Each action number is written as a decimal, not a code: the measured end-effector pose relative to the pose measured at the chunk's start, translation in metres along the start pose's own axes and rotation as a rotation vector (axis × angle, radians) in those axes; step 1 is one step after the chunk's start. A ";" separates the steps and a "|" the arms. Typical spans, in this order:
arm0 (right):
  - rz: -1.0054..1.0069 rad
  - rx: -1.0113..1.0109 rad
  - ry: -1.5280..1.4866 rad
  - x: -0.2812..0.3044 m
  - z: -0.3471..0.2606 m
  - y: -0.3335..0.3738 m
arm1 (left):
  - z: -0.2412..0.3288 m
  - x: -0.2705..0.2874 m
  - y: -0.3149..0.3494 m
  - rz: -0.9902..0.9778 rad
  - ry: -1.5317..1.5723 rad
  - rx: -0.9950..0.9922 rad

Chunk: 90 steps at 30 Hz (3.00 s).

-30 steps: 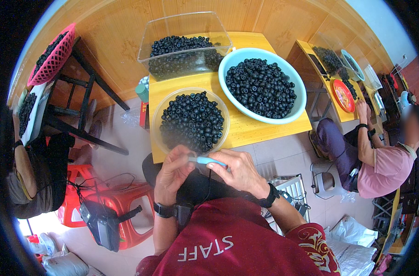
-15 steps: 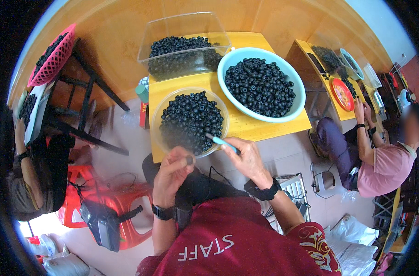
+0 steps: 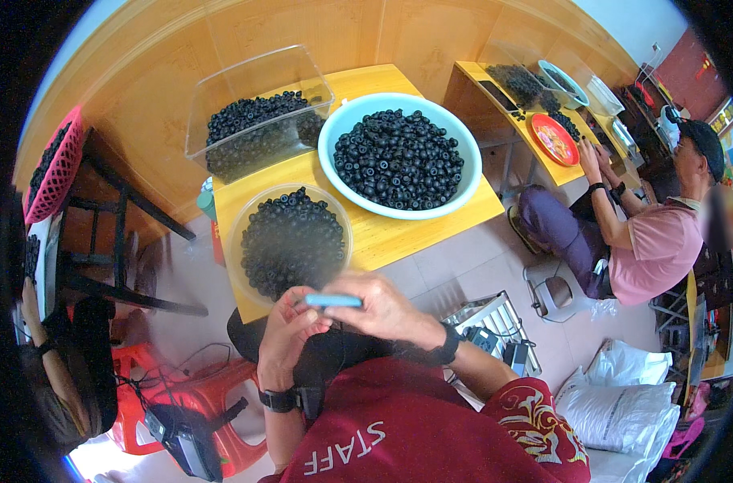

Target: Inspecting and sorting blueberries from containers into various bowls and plates.

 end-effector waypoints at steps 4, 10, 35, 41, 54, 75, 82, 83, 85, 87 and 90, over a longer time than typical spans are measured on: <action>0.311 -0.308 0.204 0.044 0.022 -0.005 | 0.010 -0.001 -0.001 0.112 -0.102 -0.061; 0.682 -0.240 0.716 0.119 0.062 -0.011 | 0.027 0.025 0.006 0.333 -0.155 -0.243; 0.599 -0.119 0.431 0.040 0.041 0.001 | 0.010 0.004 -0.084 0.417 -1.417 -0.621; 0.497 -0.060 0.423 0.021 0.042 -0.006 | 0.020 0.008 -0.066 0.497 -1.071 -0.429; 0.372 -0.082 0.234 -0.006 0.013 -0.012 | 0.030 0.016 -0.029 0.118 0.095 -0.321; 0.105 0.125 0.339 -0.016 -0.015 -0.027 | 0.029 0.012 -0.018 -0.024 0.171 -0.381; 0.077 0.140 0.315 -0.013 -0.011 -0.028 | 0.030 0.015 -0.017 -0.039 0.186 -0.352; 0.073 0.125 0.327 -0.013 -0.012 -0.029 | 0.030 0.017 -0.017 -0.039 0.185 -0.352; 0.071 0.109 0.338 -0.013 -0.011 -0.030 | 0.029 0.019 -0.018 -0.060 0.196 -0.348; 0.053 0.128 0.312 -0.012 -0.008 -0.031 | 0.030 0.018 -0.017 -0.054 0.191 -0.337; 0.021 0.131 0.315 -0.010 -0.004 -0.031 | 0.031 0.021 -0.016 -0.069 0.182 -0.328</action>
Point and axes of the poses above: each hand's wrist, its own y-axis away from the middle knuckle, its own x-axis out of the back of the hand, z = x × y, the point moved 1 cm from there along -y, towards the middle knuckle, and after that the axes turned 2 degrees about -y, right-handed, at the moved point
